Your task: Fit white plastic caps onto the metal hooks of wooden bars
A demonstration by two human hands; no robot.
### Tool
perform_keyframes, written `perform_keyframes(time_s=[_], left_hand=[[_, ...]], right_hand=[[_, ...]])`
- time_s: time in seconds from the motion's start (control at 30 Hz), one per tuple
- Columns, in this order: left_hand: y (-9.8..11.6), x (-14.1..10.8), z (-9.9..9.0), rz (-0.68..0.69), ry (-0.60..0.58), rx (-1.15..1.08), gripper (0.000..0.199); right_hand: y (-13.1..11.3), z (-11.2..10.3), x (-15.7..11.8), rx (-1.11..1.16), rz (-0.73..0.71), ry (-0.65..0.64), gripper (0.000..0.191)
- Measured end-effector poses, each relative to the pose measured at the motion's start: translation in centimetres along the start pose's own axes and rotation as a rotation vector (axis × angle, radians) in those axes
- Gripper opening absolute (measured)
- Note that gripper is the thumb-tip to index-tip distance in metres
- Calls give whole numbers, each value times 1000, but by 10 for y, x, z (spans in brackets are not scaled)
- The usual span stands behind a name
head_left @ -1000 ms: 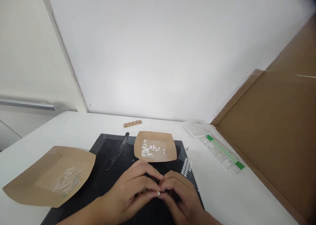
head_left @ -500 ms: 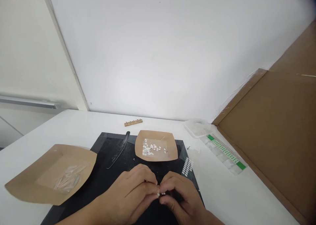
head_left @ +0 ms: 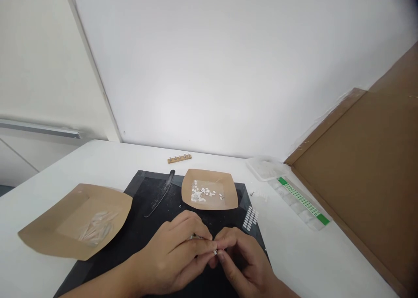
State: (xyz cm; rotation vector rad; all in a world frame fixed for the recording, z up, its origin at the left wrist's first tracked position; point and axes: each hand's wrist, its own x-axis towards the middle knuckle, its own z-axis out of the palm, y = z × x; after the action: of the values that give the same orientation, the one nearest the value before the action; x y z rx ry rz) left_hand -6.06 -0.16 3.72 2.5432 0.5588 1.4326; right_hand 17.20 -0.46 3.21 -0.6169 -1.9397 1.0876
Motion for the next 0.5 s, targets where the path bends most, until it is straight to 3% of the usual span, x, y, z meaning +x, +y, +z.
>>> perform_keyframes(time_s=[0.23,0.4,0.5], left_hand=[[8,10,4,-85,145,-105,38],[10,12,8,-181,190,-159,34],[11,14,9,-196,221,-171,30]], right_hand=[[0,-1,0,-45,-45,54,20],[-2,-1,-1,-153,-46,92,20],[-2,-3,-1,-247,-118,84,23]])
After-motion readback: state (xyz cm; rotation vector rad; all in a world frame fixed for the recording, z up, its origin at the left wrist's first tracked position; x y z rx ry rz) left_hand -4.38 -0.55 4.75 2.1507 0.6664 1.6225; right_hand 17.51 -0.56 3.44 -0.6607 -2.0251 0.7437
